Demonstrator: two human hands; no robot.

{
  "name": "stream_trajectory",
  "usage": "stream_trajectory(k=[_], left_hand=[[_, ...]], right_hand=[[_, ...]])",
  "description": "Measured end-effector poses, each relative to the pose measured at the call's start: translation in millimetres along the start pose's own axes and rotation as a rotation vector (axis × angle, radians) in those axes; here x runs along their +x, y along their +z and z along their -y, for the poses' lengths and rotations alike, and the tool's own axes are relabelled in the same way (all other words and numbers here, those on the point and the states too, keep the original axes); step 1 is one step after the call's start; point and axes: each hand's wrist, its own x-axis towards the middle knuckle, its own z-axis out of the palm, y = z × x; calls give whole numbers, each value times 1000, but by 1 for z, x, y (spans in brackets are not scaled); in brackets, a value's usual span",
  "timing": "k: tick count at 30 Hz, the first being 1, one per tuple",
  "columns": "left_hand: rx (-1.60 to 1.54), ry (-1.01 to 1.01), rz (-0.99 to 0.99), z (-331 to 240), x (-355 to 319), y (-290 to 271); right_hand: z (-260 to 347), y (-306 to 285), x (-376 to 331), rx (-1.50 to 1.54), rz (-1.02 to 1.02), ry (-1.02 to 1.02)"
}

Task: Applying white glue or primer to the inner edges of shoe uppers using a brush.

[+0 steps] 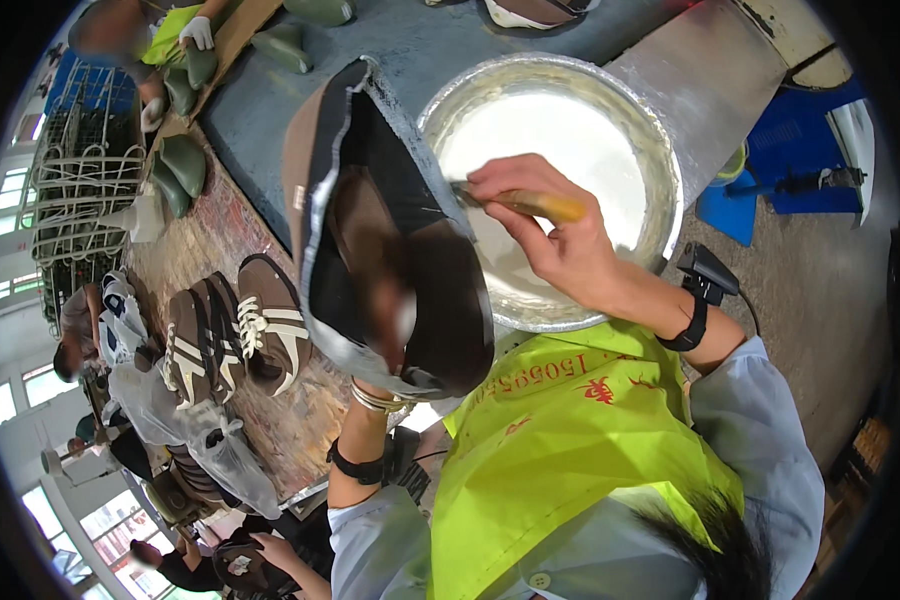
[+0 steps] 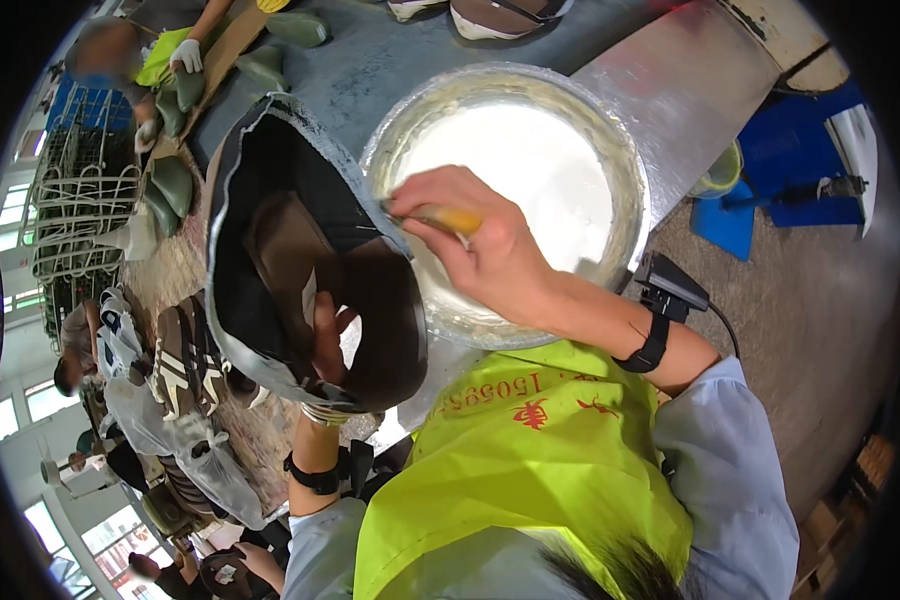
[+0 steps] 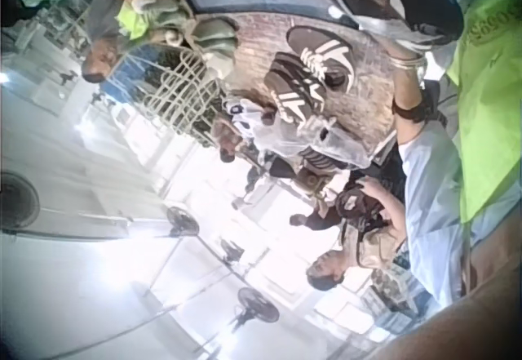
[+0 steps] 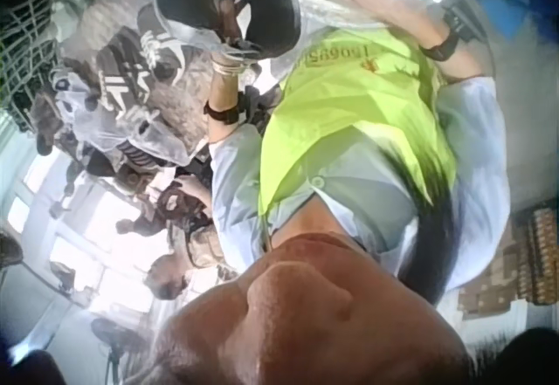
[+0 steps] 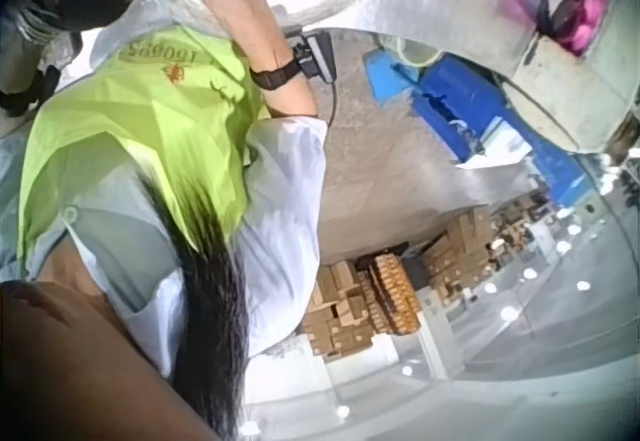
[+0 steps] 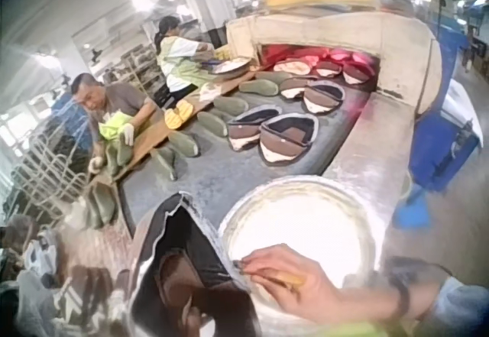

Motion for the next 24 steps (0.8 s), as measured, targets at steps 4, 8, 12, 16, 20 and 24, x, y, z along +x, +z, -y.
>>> stream_trajectory(k=[4,8,12,16,20,24], left_hand=[[20,-4,80,-6,3,9],[30,5,124,-7,9,18],[40,37,77,-6,10,20],[47,97,-39,-7,13,20],[48,172,-173,-8,17,17],[64,211,-231,-7,17,21]], right_hand=[[15,-4,-5,34,5,-74],[2,-5,-25,192,84,84],[7,-11,-35,198,65,91],[-11,-12,-24,94,38,-3],[-2,-8,-5,74,-112,-48],[0,-6,-22,131,7,-41]])
